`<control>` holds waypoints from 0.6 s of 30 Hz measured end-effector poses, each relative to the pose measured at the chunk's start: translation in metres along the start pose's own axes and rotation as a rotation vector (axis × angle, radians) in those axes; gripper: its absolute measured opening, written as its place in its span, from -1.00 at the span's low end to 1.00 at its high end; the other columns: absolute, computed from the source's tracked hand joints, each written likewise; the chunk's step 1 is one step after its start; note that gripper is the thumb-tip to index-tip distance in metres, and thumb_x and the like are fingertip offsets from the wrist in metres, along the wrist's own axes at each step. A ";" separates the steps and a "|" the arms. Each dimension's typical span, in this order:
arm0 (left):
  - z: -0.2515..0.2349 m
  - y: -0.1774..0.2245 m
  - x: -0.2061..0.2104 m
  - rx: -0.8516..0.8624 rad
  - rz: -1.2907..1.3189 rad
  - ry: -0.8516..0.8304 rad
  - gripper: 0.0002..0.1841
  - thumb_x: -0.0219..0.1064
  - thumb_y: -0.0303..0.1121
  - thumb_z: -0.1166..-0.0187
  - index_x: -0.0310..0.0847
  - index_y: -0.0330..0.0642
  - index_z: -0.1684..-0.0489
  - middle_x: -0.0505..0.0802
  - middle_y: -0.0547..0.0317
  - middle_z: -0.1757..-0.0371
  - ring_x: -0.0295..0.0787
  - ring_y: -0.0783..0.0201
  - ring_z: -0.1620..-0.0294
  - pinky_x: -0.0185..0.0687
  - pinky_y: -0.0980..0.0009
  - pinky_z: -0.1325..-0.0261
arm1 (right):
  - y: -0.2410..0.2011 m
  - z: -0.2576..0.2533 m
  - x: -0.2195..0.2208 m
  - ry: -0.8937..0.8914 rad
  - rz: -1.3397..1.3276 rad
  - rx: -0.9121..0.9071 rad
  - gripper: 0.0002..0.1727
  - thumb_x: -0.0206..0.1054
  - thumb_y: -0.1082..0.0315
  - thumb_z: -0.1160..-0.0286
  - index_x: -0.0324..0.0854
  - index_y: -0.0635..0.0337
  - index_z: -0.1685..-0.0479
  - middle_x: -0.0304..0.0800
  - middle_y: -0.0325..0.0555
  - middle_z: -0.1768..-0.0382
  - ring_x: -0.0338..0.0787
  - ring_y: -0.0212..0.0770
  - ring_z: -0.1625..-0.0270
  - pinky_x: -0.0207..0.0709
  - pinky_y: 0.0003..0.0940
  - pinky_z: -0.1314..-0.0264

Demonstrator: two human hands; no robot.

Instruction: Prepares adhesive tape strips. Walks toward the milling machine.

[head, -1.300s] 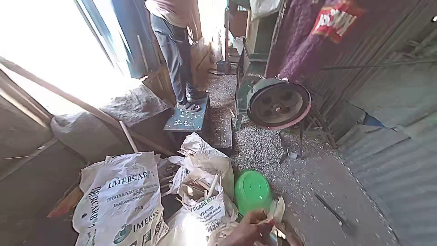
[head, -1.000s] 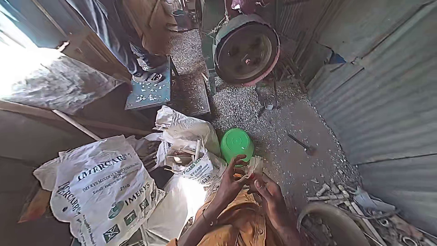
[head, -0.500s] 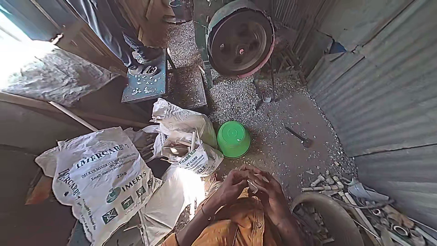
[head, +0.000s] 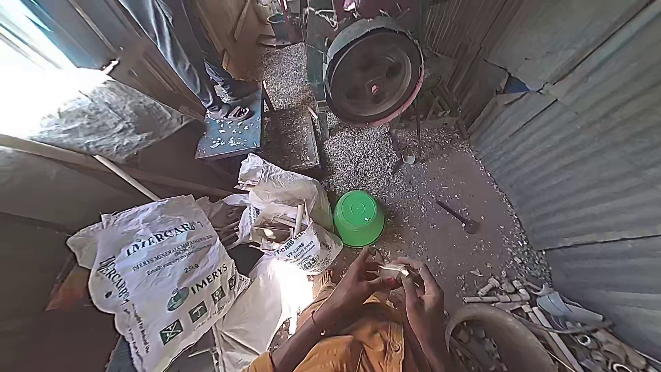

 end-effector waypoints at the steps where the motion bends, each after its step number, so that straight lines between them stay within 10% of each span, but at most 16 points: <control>1: 0.001 0.001 -0.003 0.017 -0.071 0.007 -0.51 0.48 -0.49 -0.48 0.39 -0.28 -0.36 0.86 0.06 -0.02 0.91 0.27 0.10 0.86 0.29 -0.06 | 0.002 0.001 0.004 -0.008 0.011 0.024 -0.69 0.13 0.46 -0.53 0.72 0.38 -0.07 0.91 -0.13 0.06 0.83 -0.62 0.12 0.68 -0.72 0.06; 7: 0.005 0.010 -0.039 0.044 -0.226 0.034 -0.63 0.47 -0.23 -0.56 0.72 -0.23 -0.22 0.87 0.14 0.09 0.81 0.41 0.21 0.76 0.41 0.04 | 0.008 0.007 0.033 -0.210 -0.152 0.089 -0.44 0.23 0.45 -0.23 0.58 0.44 -0.34 0.80 -0.05 -0.22 0.83 -0.47 -0.05 0.73 -0.56 -0.08; 13: 0.021 0.013 -0.064 -0.101 0.089 -0.043 -0.53 0.43 -0.37 -0.56 0.41 -0.21 -0.41 0.84 0.13 0.19 0.85 0.31 0.36 0.85 0.37 0.27 | -0.021 0.001 0.064 -0.298 0.125 -0.306 -0.56 0.62 0.14 -0.15 0.78 0.22 0.02 0.76 0.01 -0.19 0.73 -0.36 -0.29 0.62 -0.57 -0.32; 18: 0.036 0.005 -0.095 -0.187 0.243 0.056 -0.67 0.06 -0.30 -0.83 0.42 -0.10 -0.48 0.82 0.19 0.11 0.81 0.37 0.26 0.77 0.40 0.19 | -0.041 0.006 0.098 -0.391 0.220 -0.421 -0.52 0.53 0.19 -0.15 0.82 0.12 -0.15 0.88 -0.11 -0.10 0.74 -0.23 -0.31 0.52 -0.32 -0.49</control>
Point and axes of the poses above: each hand's wrist, its own z-axis away from the middle knuckle, its own x-axis out of the palm, y = z × x, the point moved 8 cm from there along -z, towards the middle knuckle
